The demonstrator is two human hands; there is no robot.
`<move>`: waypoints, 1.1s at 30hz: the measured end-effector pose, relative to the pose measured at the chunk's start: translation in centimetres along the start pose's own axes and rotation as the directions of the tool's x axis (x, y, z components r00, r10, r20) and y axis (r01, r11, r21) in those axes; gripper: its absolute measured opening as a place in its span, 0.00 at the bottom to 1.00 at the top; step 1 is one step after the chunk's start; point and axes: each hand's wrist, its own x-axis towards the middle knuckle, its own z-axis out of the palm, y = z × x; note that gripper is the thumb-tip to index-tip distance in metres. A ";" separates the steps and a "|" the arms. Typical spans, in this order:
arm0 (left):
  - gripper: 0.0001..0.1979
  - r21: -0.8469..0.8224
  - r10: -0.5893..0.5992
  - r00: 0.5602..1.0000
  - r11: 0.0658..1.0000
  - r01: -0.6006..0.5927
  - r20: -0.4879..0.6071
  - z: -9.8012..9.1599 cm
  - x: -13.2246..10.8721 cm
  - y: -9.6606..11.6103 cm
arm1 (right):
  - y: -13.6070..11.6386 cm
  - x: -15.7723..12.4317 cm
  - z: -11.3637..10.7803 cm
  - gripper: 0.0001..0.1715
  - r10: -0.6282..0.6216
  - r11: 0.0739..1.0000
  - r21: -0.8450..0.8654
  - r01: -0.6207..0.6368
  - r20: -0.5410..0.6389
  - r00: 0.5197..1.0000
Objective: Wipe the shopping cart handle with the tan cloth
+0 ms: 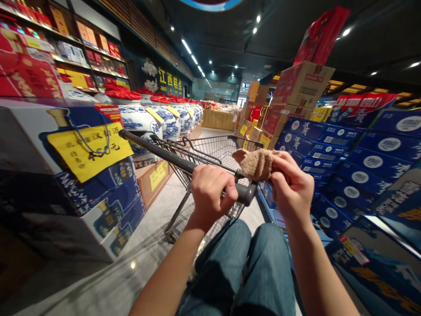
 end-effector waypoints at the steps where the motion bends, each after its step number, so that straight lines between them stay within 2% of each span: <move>1: 0.16 0.012 0.006 1.000 1.000 -0.006 -0.003 0.0 0.0 0.0 | 0.1 0.0 -0.1 0.17 -0.016 1.000 -0.003 0.017 0.055 0.998; 4: 0.16 0.032 0.018 1.000 0.999 -0.018 -0.008 0.2 0.1 -0.1 | 0.8 0.0 -0.2 0.13 -0.054 0.999 0.019 0.051 0.233 0.971; 6: 0.15 0.040 0.015 1.000 0.999 -0.015 -0.006 0.4 0.1 -0.2 | 0.7 -0.2 0.0 0.10 -0.047 0.999 0.032 0.040 0.248 0.968; 9: 0.16 0.055 0.025 1.000 0.998 -0.025 -0.006 0.6 0.2 -0.4 | -0.6 -1.4 0.3 0.12 -0.049 0.999 0.011 0.047 0.147 0.988; 11: 0.16 0.052 0.051 0.998 0.997 -0.049 -0.036 0.6 0.2 -0.5 | -1.5 -2.5 0.5 0.19 -0.150 0.988 -0.031 0.153 0.084 0.985; 13: 0.17 0.049 0.067 0.996 0.997 -0.064 -0.055 0.6 0.2 -0.5 | -1.5 -3.3 0.8 0.24 -0.303 0.948 -0.088 0.305 0.036 0.952; 15: 0.18 0.054 0.054 0.998 0.997 -0.052 -0.035 0.6 0.2 -0.4 | -0.7 -3.8 1.0 0.25 -0.387 0.914 -0.143 0.380 -0.023 0.922; 16: 0.18 0.054 0.040 0.999 0.998 -0.039 -0.015 0.6 0.2 -0.3 | -0.3 -3.9 1.1 0.24 -0.387 0.913 -0.163 0.374 -0.053 0.921; 19: 0.17 0.046 0.006 1.000 0.999 -0.007 0.022 0.5 0.2 -0.2 | -0.1 -4.4 1.4 0.20 -0.278 0.946 -0.204 0.252 -0.107 0.955; 21: 0.18 0.049 0.005 1.000 0.999 -0.006 0.024 0.5 0.2 -0.2 | -0.6 -5.0 1.7 0.22 -0.235 0.955 -0.215 0.206 -0.121 0.964; 23: 0.18 0.056 0.007 1.000 0.998 -0.008 0.024 0.5 0.2 -0.3 | -0.7 -5.7 2.0 0.28 -0.275 0.942 -0.233 0.242 -0.126 0.953; 25: 0.18 0.049 -0.001 1.000 0.999 0.000 0.026 0.4 0.2 -0.2 | 0.0 -6.1 2.0 0.28 -0.337 0.918 -0.268 0.292 -0.140 0.931; 28: 0.17 0.022 -0.019 1.000 1.000 0.019 0.019 0.4 0.2 -0.1 | 1.6 -5.6 1.5 0.20 -0.256 0.936 -0.294 0.195 -0.186 0.949; 30: 0.16 0.007 -0.024 1.000 1.000 0.024 0.010 0.4 0.2 0.0 | 1.5 -5.2 1.2 0.18 -0.164 0.958 -0.262 0.116 -0.172 0.971; 33: 0.16 0.012 -0.013 1.000 1.000 0.013 0.008 0.4 0.2 -0.1 | -0.3 -5.1 1.0 0.24 -0.209 0.962 -0.192 0.192 -0.075 0.975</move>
